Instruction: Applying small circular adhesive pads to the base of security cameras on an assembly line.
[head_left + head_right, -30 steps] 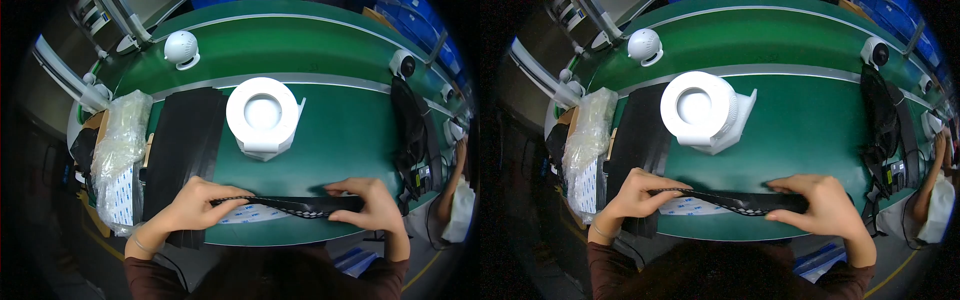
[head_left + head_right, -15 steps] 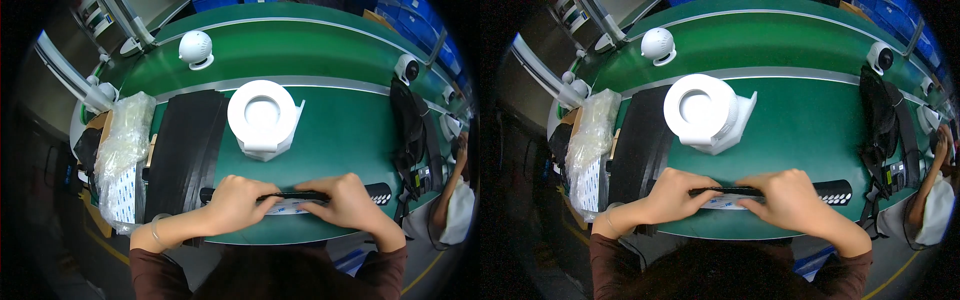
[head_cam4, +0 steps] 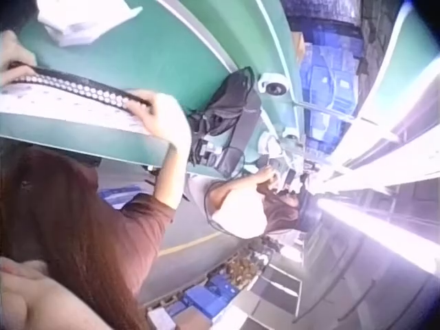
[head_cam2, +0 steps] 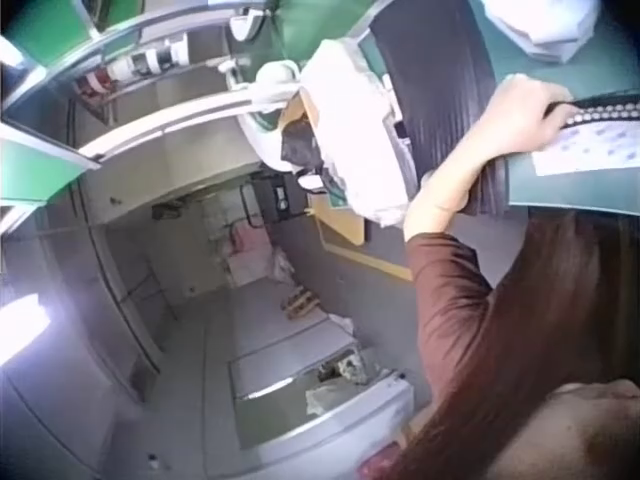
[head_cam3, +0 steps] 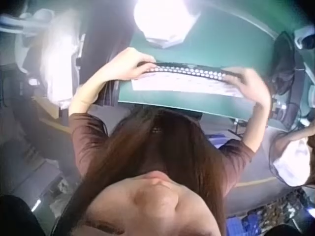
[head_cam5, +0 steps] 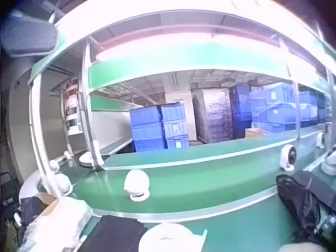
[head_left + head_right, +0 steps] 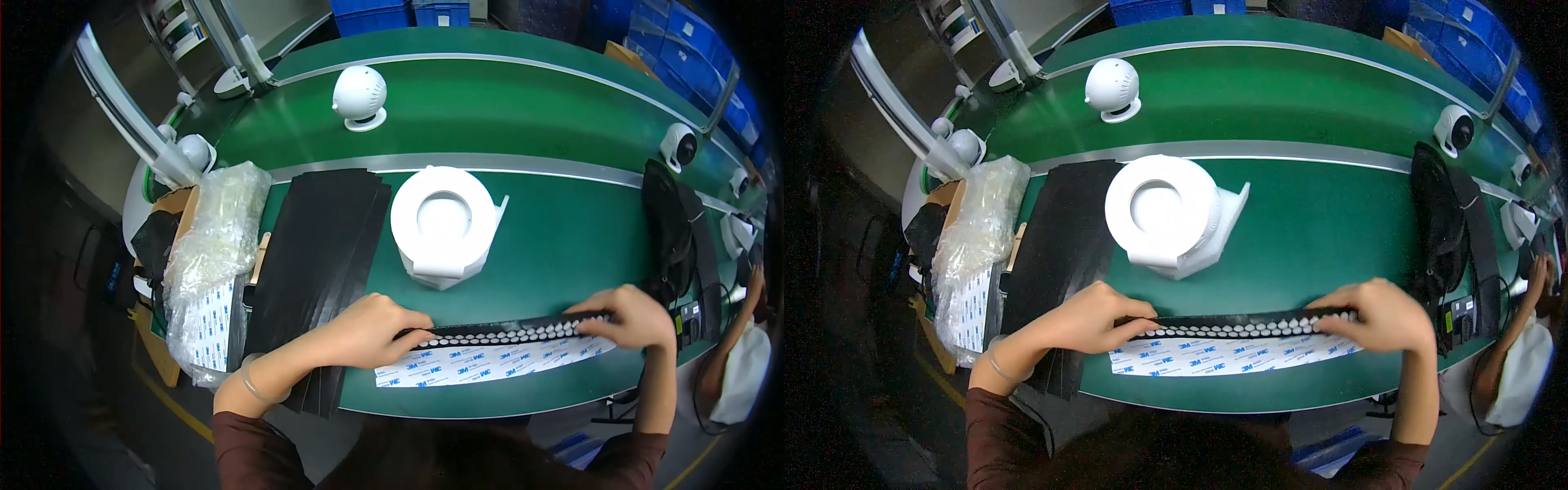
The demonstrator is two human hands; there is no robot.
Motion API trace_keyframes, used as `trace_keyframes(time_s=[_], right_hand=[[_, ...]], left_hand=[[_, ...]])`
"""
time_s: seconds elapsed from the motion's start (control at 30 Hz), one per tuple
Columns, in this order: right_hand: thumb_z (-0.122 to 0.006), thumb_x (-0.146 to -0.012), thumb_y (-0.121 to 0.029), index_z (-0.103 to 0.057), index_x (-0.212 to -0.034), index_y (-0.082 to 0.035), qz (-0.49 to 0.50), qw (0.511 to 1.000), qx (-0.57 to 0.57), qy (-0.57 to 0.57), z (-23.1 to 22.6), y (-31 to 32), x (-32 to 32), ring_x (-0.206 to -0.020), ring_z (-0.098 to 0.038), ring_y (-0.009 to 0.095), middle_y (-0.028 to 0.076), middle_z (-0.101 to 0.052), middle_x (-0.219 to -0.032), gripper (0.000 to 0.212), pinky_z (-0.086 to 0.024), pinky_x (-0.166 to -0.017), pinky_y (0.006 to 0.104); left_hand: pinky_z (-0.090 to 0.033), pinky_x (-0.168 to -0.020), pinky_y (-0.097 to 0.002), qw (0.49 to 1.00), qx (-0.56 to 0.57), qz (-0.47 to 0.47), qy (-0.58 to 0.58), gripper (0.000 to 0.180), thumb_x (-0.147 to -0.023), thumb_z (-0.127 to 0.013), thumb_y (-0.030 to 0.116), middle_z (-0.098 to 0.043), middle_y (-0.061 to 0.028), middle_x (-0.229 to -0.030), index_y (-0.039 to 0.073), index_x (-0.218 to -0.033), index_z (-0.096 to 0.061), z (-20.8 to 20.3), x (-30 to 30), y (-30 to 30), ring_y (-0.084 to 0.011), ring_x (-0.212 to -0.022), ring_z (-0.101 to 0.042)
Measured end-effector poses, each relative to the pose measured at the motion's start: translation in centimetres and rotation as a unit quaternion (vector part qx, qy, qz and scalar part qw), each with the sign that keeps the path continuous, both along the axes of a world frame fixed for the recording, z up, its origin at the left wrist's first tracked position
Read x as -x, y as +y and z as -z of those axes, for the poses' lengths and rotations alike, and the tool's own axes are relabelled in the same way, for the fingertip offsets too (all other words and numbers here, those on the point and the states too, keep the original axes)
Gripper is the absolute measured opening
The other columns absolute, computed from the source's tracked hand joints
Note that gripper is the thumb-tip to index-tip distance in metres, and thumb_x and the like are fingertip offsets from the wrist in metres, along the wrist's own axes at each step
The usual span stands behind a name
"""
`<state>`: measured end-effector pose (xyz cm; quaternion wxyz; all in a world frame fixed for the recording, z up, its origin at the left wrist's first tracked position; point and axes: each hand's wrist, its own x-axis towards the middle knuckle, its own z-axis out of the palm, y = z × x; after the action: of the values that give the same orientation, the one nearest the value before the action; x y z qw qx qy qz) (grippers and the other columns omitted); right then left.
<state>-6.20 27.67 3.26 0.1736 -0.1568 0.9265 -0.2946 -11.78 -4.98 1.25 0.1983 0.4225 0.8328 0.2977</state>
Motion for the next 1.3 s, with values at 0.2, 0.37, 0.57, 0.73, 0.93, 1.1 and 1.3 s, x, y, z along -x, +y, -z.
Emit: trace_keyframes(time_s=[0.2, 0.37, 0.57, 0.73, 0.93, 1.1, 1.3], right_hand=[[-0.07, -0.065, -0.009, -0.067, -0.074, -0.001, 0.126, 0.99, 0.004, -0.069, -0.1, 0.9, 0.2, -0.05, -0.056, 0.01, 0.011, -0.061, -0.058, 0.013, -0.041, -0.048, 0.0213], [-0.069, -0.068, -0.007, -0.067, -0.084, -0.002, 0.074, 0.985, 0.111, -0.108, 0.0, 3.6, -0.2, -0.059, -0.059, 0.012, 0.01, -0.066, -0.076, 0.017, -0.046, -0.053, 0.0232], [-0.067, -0.067, -0.004, -0.065, -0.081, 0.001, 0.14, 0.987, 0.061, -0.046, 2.9, 5.6, -0.3, -0.064, -0.058, 0.012, 0.009, -0.064, -0.075, 0.015, -0.046, -0.058, 0.023], [-0.061, -0.063, -0.006, -0.065, -0.088, -0.002, -0.009, 0.991, -0.072, 0.115, 1.3, 3.0, -1.0, -0.077, -0.061, 0.022, 0.009, -0.064, -0.085, 0.026, -0.046, -0.074, 0.0322], [-0.063, -0.07, -0.014, -0.061, -0.096, -0.005, 0.065, 0.974, -0.017, 0.215, 0.9, -6.9, -1.8, -0.081, -0.058, 0.027, 0.011, -0.063, -0.087, 0.027, -0.042, -0.08, 0.0354], [-0.063, -0.072, -0.008, -0.061, -0.075, -0.001, 0.116, 0.973, 0.098, 0.172, 2.6, -6.3, 0.4, -0.063, -0.06, 0.026, 0.013, -0.061, -0.073, 0.008, -0.048, -0.058, 0.0313], [-0.066, -0.068, -0.004, -0.063, -0.086, -0.001, 0.066, 0.964, 0.026, 0.255, 1.4, -8.0, 1.0, -0.075, -0.059, 0.025, 0.011, -0.062, -0.082, 0.019, -0.047, -0.07, 0.0303]], left_hand=[[-0.042, -0.048, -0.0333, 0.999, -0.025, -0.017, -0.041, 0.013, -0.08, -0.056, 0.015, -0.058, -0.0152, -0.06, 0.005, -0.078, -0.063, 1.1, 0.2, 0.4, -0.0289, -0.051, -0.055], [-0.042, -0.048, -0.0334, 0.999, -0.026, 0.013, -0.04, 0.012, -0.08, -0.057, 0.015, -0.059, -0.0147, -0.061, 0.004, -0.079, -0.063, 1.5, 1.0, 0.9, -0.0286, -0.051, -0.056], [-0.043, -0.049, -0.0322, 0.999, -0.018, -0.003, -0.041, 0.012, -0.08, -0.057, 0.014, -0.059, -0.0144, -0.062, 0.004, -0.081, -0.063, 2.1, 1.1, 1.2, -0.0283, -0.051, -0.056], [-0.044, -0.049, -0.0331, 0.999, -0.036, -0.007, -0.007, 0.011, -0.079, -0.057, 0.013, -0.059, -0.0145, -0.064, 0.005, -0.081, -0.063, 1.9, 0.7, 1.2, -0.0288, -0.053, -0.057], [-0.045, -0.05, -0.0345, 0.999, -0.044, -0.012, 0.015, 0.009, -0.079, -0.056, 0.012, -0.059, -0.0136, -0.063, 0.005, -0.079, -0.062, 0.9, -0.2, 1.9, -0.0299, -0.055, -0.056], [-0.049, -0.057, -0.0271, 0.993, -0.051, -0.098, -0.039, 0.029, -0.072, -0.069, 0.021, -0.064, -0.0143, -0.074, 0.001, -0.091, -0.061, 0.3, -0.2, 1.0, -0.021, -0.062, -0.063], [-0.05, -0.063, -0.0199, 0.918, -0.229, -0.219, -0.24, 0.013, -0.078, -0.061, 0.006, -0.064, -0.0089, -0.074, -0.005, -0.086, -0.062, 2.6, -0.8, -0.9, -0.0091, -0.069, -0.062]])
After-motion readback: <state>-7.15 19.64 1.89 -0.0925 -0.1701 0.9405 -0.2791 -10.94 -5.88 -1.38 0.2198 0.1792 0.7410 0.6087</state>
